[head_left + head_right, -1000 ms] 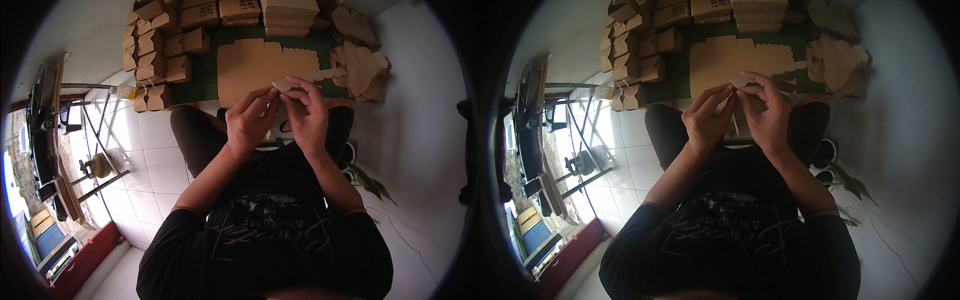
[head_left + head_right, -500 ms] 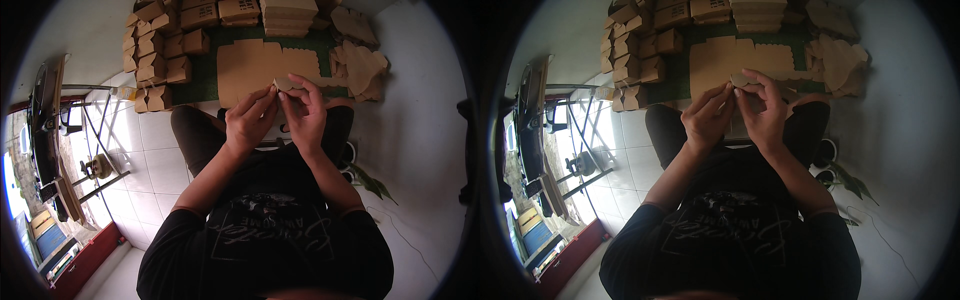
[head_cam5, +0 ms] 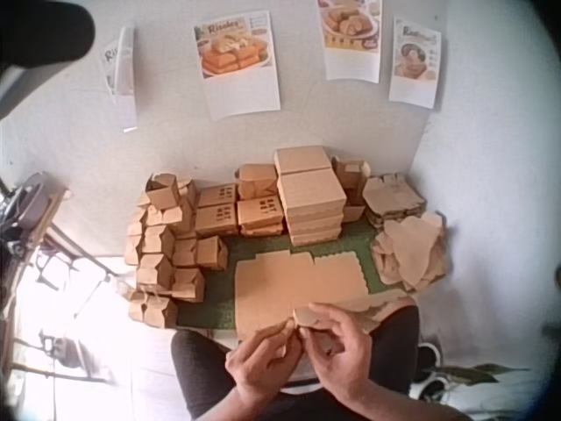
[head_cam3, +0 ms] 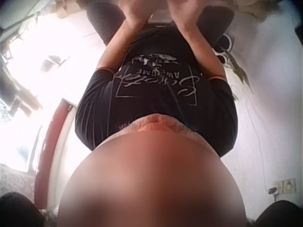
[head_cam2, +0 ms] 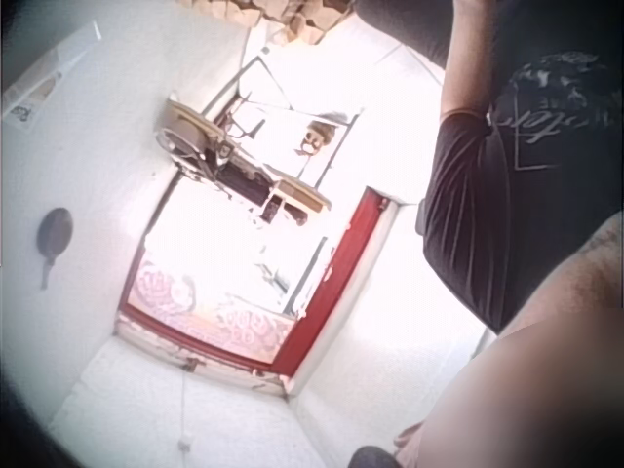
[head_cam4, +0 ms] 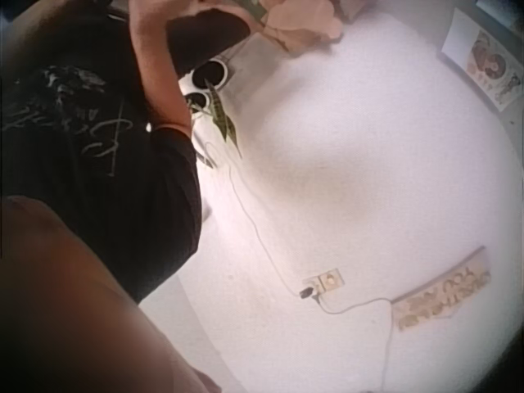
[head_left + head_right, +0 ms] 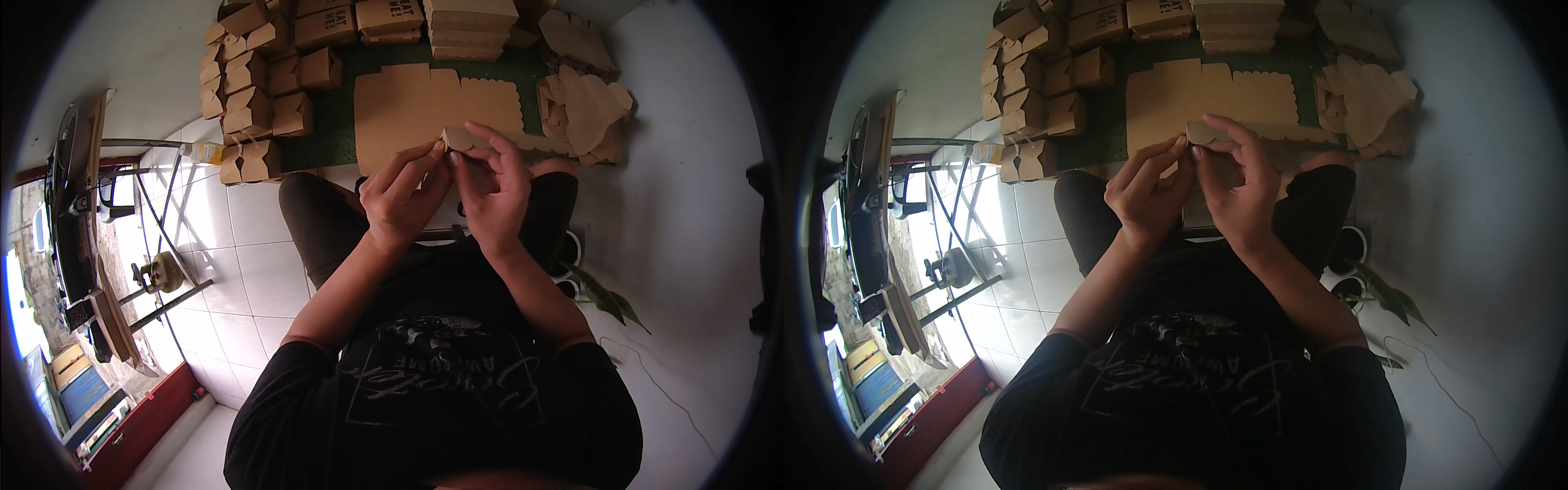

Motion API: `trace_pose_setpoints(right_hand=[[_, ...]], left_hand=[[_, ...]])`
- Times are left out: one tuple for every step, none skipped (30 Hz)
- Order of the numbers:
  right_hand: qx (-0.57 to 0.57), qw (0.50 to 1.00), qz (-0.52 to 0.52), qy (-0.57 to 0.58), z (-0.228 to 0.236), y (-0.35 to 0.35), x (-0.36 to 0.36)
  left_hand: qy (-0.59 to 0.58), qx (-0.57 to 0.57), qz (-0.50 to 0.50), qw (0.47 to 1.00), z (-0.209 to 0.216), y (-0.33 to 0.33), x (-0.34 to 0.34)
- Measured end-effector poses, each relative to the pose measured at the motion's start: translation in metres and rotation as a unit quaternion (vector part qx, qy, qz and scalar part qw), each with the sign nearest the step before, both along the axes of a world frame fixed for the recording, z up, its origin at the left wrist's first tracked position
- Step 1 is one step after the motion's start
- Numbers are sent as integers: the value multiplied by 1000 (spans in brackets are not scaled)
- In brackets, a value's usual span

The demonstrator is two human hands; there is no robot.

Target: The person assembles flat cardboard box blanks into finished boxes by folding and interlocking the tabs. They handle each blank one at a time, fold the sides, and press the tabs into place to form the box shape.

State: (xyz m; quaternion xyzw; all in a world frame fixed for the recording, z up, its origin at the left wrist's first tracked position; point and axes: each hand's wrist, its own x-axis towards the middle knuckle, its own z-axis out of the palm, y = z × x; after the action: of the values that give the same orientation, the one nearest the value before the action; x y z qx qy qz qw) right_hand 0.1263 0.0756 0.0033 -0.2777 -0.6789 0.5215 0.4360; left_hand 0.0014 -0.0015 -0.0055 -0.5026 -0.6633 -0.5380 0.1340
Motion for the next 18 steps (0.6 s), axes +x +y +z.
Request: trace_pose_setpoints(right_hand=[[-1, 1000, -4, 7, 0, -1, -2], [-5, 1000, -7, 19, -1, -2, -3], [-19, 999, -9, 25, -1, -3, -5], [-37, 999, -10, 36, -1, -3, -6], [-55, 997, -11, 47, -1, -4, -7], [-64, 997, -12, 51, 0, -4, -8], [-74, 996, -12, 56, 0, -3, -9], [-86, 994, -13, 63, 1, -2, -10], [-84, 994, -15, 61, 2, -2, -11], [-83, 994, -16, 63, 3, -2, -12], [-83, 994, -18, 64, 4, -2, -12], [-78, 995, -18, 55, 5, -1, -12], [-74, 996, -18, 46, 6, -1, -12], [-69, 997, -18, 37, 8, 0, -12], [-69, 997, -17, 35, 8, 0, -12], [-69, 997, -16, 33, 9, 1, -12], [-70, 997, -15, 34, 9, 2, -13], [-68, 997, -18, 30, 9, 2, -13]], left_hand=[[5, 4, 3, 1000, 0, 1, 0], [9, 5, 7, 1000, 0, 1, 1], [5, 7, 6, 1000, 0, 1, 1], [0, 6, 6, 1000, 0, 1, 2], [-3, 4, 6, 1000, 1, 0, 2], [-4, 8, 2, 1000, 1, 1, 2], [-3, 12, -3, 1000, 2, 2, 1], [-3, 14, -6, 1000, 2, 3, 1], [-11, 11, -5, 1000, 3, 2, 1], [-19, 6, -4, 1000, 4, 1, 2], [-26, -1, -1, 1000, 4, 1, 2], [-29, 0, -1, 1000, 5, 1, 2], [-30, -1, -1, 1000, 5, 1, 2], [-32, -3, 1, 999, 5, 1, 2], [-28, 5, -1, 1000, 5, 1, 2], [-25, 12, -2, 1000, 5, 2, 1], [-21, 16, -1, 1000, 5, 3, 0], [-21, 20, -5, 1000, 4, 3, -1]])
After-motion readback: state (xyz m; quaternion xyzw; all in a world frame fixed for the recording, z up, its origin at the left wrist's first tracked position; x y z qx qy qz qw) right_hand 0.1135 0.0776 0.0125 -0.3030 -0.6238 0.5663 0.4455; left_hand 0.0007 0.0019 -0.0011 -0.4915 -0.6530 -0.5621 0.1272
